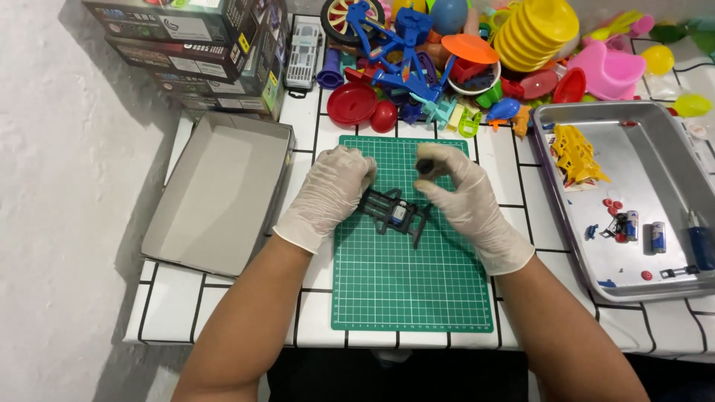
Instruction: Assembling a small motorized toy car chassis by fitting gears, a motor, and other small components.
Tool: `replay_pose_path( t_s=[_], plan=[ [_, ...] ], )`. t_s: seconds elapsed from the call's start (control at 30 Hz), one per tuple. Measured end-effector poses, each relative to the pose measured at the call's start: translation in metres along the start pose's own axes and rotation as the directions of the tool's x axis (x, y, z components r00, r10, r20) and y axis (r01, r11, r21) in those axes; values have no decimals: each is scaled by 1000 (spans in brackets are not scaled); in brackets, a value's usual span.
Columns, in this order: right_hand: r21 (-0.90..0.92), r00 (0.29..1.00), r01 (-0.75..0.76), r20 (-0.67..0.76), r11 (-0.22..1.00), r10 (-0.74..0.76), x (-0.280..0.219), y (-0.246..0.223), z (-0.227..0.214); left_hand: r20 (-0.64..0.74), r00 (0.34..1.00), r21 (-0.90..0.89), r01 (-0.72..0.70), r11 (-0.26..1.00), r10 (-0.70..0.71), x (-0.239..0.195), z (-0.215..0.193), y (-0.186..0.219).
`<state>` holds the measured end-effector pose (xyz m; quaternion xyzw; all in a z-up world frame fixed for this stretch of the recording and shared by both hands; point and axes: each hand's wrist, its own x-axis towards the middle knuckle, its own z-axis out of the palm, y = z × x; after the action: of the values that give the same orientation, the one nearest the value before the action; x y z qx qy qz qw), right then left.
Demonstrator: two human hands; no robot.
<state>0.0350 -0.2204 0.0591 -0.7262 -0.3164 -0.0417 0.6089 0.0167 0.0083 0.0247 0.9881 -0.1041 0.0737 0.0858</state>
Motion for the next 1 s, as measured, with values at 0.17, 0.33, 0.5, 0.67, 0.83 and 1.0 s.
replay_pose_path(
  t_s=[0.17, 0.33, 0.5, 0.67, 0.83, 1.0],
  plan=[
    [-138, 1000, 17, 27, 990, -14, -2, -2, -1, 25, 989, -58, 145, 988, -144, -17, -15, -1],
    [-128, 1000, 9, -1, 992, -9, -2, -9, -7, 62, 966, 8, 250, 968, -250, -25, -40, 17],
    [1, 990, -87, 110, 996, 86, -17, -41, -13, -187, 982, -273, -86, 958, 35, -16, -55, 35],
    [-180, 953, -193, 201, 965, 228, -70, -55, -27, -150, 983, -402, -159, 902, 106, -10, -31, 40],
    [-351, 940, -118, 263, 929, 219, -96, -58, -22, -116, 986, -442, -159, 883, 120, -12, -27, 42],
    [-373, 932, -71, 306, 925, 195, -98, -50, -15, -40, 992, -473, -123, 873, 118, -12, -32, 43]
  ],
)
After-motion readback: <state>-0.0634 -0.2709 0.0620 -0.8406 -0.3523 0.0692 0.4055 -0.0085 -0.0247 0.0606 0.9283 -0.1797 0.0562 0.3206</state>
